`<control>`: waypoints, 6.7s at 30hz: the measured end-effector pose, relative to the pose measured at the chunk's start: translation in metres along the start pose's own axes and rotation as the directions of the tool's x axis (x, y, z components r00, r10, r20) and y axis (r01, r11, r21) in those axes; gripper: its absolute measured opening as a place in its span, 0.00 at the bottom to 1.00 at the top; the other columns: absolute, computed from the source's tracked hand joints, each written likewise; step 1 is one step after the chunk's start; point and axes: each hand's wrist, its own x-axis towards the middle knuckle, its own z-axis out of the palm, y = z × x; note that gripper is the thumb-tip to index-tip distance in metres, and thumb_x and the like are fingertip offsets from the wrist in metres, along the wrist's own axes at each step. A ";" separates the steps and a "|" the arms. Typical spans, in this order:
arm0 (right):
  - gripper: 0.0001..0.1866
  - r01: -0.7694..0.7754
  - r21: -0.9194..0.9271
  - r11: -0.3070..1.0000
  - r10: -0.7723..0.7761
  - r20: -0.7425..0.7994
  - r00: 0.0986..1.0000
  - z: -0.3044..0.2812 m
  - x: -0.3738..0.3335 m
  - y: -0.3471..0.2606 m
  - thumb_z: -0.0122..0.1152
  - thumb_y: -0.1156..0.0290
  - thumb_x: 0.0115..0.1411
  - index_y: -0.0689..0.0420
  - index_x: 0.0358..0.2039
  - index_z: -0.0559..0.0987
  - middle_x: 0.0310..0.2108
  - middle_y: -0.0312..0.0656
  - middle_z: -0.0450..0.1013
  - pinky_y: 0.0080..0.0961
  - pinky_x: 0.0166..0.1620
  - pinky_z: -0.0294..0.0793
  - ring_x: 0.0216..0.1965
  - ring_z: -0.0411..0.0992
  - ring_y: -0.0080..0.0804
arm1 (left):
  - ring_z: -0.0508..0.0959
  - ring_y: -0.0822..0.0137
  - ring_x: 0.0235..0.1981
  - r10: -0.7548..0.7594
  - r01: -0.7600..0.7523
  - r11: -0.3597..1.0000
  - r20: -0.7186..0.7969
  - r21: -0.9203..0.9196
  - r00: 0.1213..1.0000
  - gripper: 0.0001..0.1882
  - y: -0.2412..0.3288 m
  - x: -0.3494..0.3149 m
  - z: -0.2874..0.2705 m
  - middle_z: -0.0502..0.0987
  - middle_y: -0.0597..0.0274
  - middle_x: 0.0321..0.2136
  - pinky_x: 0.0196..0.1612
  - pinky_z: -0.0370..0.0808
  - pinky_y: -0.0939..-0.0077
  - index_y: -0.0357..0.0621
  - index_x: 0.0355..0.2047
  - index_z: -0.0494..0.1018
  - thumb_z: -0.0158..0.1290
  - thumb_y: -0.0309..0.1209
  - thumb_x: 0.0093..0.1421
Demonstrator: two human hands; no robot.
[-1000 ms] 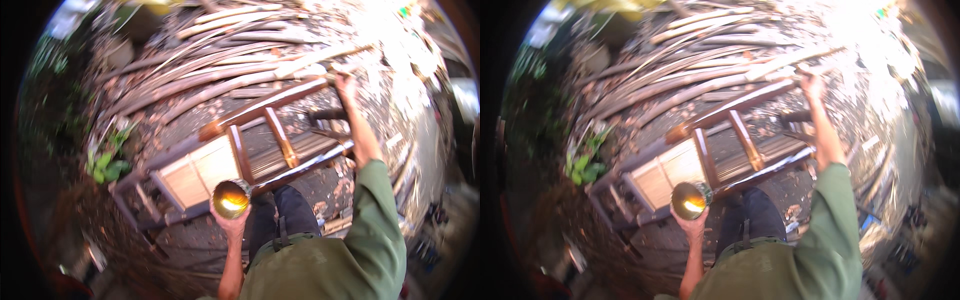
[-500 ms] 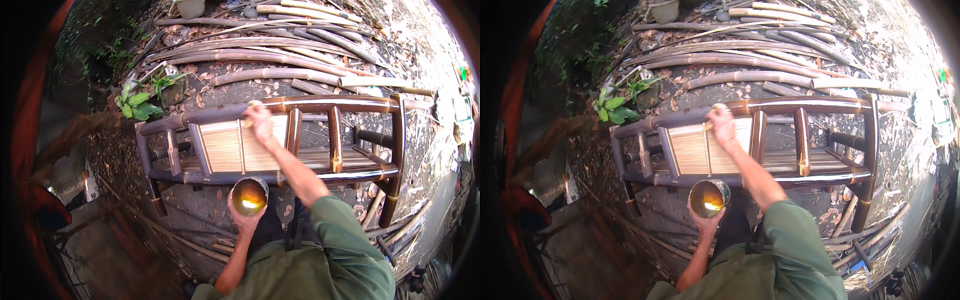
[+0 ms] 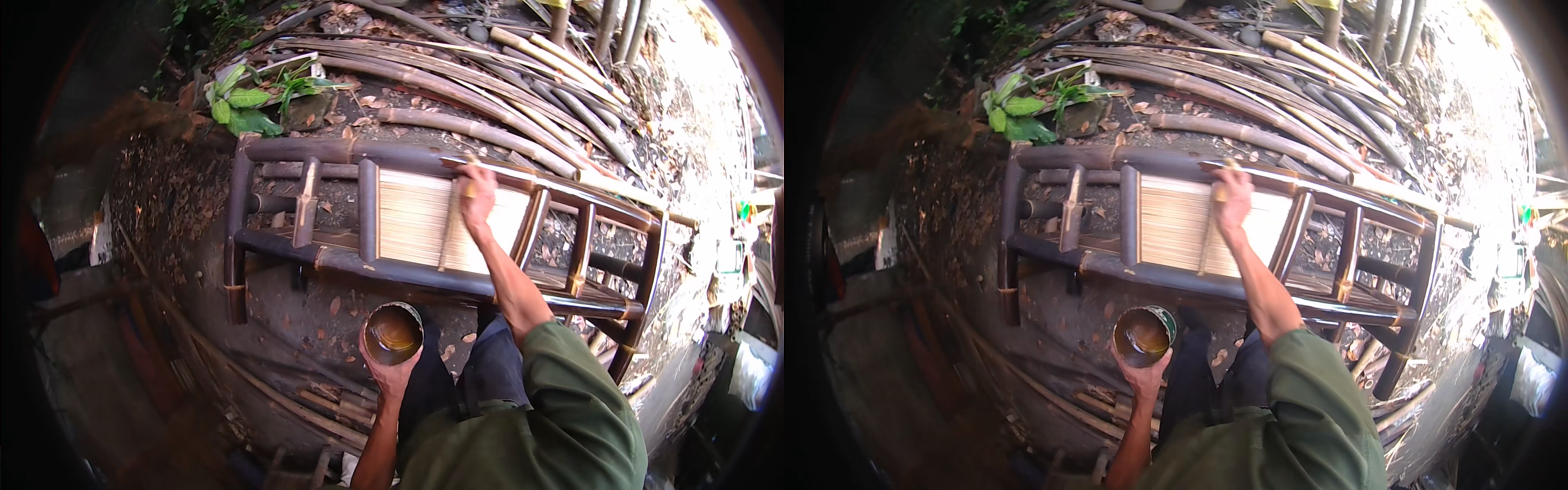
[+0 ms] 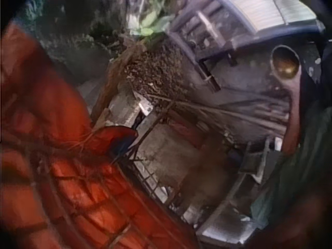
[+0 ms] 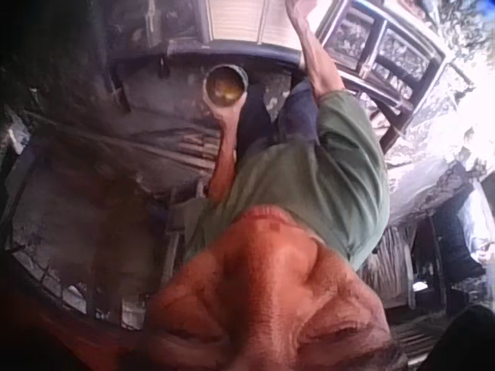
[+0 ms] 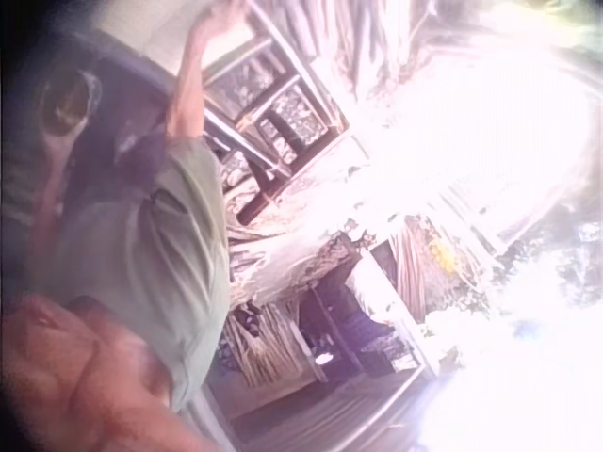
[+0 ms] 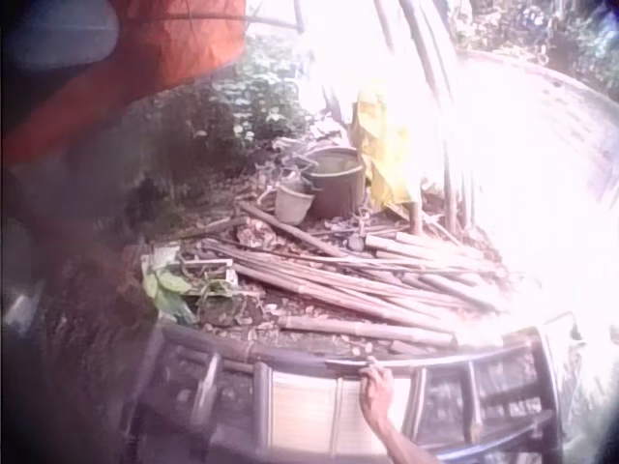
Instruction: The person applies a dark varnish to a bamboo chair using a brush. They repeatedly dip the brush into a can and coat the chair's frame and seat slats, repositioning the chair to reach different areas.
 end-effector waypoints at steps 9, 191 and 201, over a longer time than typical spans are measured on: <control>0.10 0.271 0.534 0.801 -0.348 0.048 0.936 0.116 0.022 -0.055 0.62 0.78 0.56 0.52 0.38 0.82 0.37 0.45 0.79 0.28 0.44 0.76 0.39 0.78 0.37 | 0.68 0.50 0.59 -0.141 0.144 0.989 -0.154 0.012 0.978 0.58 -0.050 -0.009 -0.026 0.65 0.46 0.58 0.63 0.64 0.57 0.35 0.64 0.53 0.75 0.39 0.37; 0.17 0.029 0.334 0.942 -0.140 0.315 0.939 -0.004 0.030 0.021 0.64 0.66 0.56 0.48 0.47 0.81 0.40 0.46 0.79 0.38 0.47 0.78 0.42 0.78 0.45 | 0.68 0.51 0.58 0.061 -0.064 0.997 0.109 0.033 0.992 0.53 0.012 0.044 0.026 0.66 0.45 0.57 0.62 0.63 0.59 0.35 0.63 0.54 0.73 0.34 0.40; 0.14 -0.449 -0.363 0.816 0.294 -0.409 0.864 -0.334 0.067 0.298 0.59 0.58 0.61 0.47 0.44 0.83 0.34 0.45 0.81 0.34 0.40 0.78 0.36 0.79 0.37 | 0.66 0.51 0.60 0.075 -0.078 0.997 0.264 0.000 0.962 0.55 0.039 0.036 0.083 0.63 0.44 0.59 0.63 0.61 0.57 0.35 0.64 0.53 0.73 0.35 0.40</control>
